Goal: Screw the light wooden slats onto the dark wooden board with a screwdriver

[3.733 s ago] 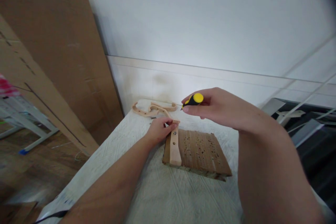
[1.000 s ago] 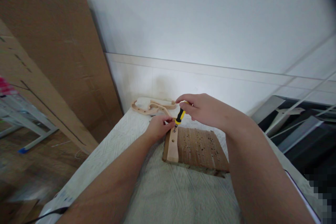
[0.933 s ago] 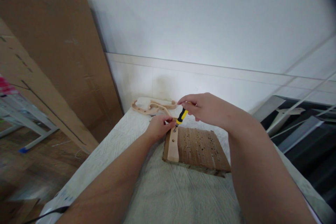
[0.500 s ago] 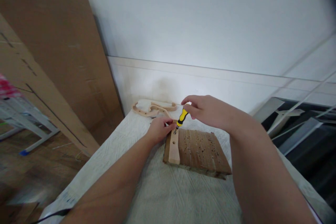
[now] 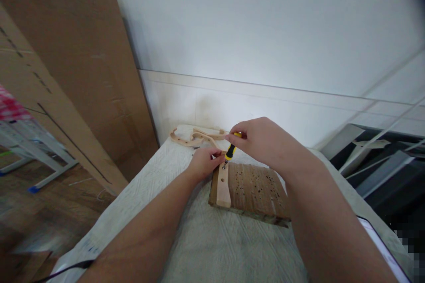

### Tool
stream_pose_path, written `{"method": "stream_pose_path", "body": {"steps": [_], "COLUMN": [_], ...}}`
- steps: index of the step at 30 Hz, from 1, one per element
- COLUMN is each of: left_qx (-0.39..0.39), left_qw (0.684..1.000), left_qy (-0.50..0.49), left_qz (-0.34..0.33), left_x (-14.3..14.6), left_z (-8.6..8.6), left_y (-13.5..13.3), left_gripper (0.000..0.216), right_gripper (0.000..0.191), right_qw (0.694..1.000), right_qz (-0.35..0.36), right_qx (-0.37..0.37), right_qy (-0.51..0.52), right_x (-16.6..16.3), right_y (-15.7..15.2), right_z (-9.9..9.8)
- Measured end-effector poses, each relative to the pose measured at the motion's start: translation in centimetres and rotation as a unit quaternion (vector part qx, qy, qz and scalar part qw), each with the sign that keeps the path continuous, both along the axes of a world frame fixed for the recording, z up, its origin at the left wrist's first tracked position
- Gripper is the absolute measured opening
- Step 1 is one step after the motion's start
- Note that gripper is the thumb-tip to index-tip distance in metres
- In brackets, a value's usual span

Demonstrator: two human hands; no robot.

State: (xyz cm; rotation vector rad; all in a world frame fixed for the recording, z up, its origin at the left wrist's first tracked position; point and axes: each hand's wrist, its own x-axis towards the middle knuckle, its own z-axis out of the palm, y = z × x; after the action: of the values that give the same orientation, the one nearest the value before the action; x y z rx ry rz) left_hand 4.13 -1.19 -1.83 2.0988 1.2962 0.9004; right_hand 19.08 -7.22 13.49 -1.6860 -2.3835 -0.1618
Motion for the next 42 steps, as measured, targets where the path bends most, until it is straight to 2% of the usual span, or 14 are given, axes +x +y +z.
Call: {"method": "stream_pose_path", "body": {"steps": [8, 12, 18, 24, 29, 36, 39, 42], "left_qx": [0.011, 0.015, 0.008, 0.009, 0.015, 0.024, 0.024, 0.024], "left_qw": [1.0, 1.0, 1.0, 1.0, 1.0, 1.0, 1.0, 1.0], "left_qy": [-0.014, -0.017, -0.005, -0.003, 0.001, 0.003, 0.006, 0.007], "left_qz": [-0.008, -0.009, 0.009, 0.0, -0.001, -0.016, -0.009, -0.002], "left_x": [0.0, 0.0, 0.0, -0.1, -0.1, -0.1, -0.1, -0.1], "left_z": [0.3, 0.2, -0.1, -0.2, -0.2, 0.1, 0.1, -0.1], "left_y": [-0.2, -0.2, -0.1, 0.0, 0.0, -0.1, -0.1, 0.0], "left_gripper": [0.023, 0.023, 0.024, 0.028, 0.03, 0.029, 0.029, 0.028], "right_gripper": [0.034, 0.036, 0.054, 0.054, 0.035, 0.026, 0.031, 0.046], "right_qw": [0.996, 0.998, 0.996, 0.996, 1.0, 0.996, 0.997, 0.996], "right_qz": [0.073, 0.043, -0.067, -0.068, -0.013, 0.063, 0.038, -0.026], "right_qx": [-0.047, -0.033, 0.001, 0.013, -0.006, -0.07, -0.056, -0.016], "right_qy": [0.0, -0.015, -0.065, -0.063, -0.015, -0.001, -0.041, -0.088], "right_x": [0.1, -0.2, -0.7, -0.5, -0.4, 0.6, 0.8, 0.4], "right_y": [-1.8, -1.7, -1.1, -0.6, -0.8, -1.4, -1.3, -1.1], "right_z": [0.2, 0.2, 0.2, -0.2, 0.0, 0.2, 0.2, 0.2]}}
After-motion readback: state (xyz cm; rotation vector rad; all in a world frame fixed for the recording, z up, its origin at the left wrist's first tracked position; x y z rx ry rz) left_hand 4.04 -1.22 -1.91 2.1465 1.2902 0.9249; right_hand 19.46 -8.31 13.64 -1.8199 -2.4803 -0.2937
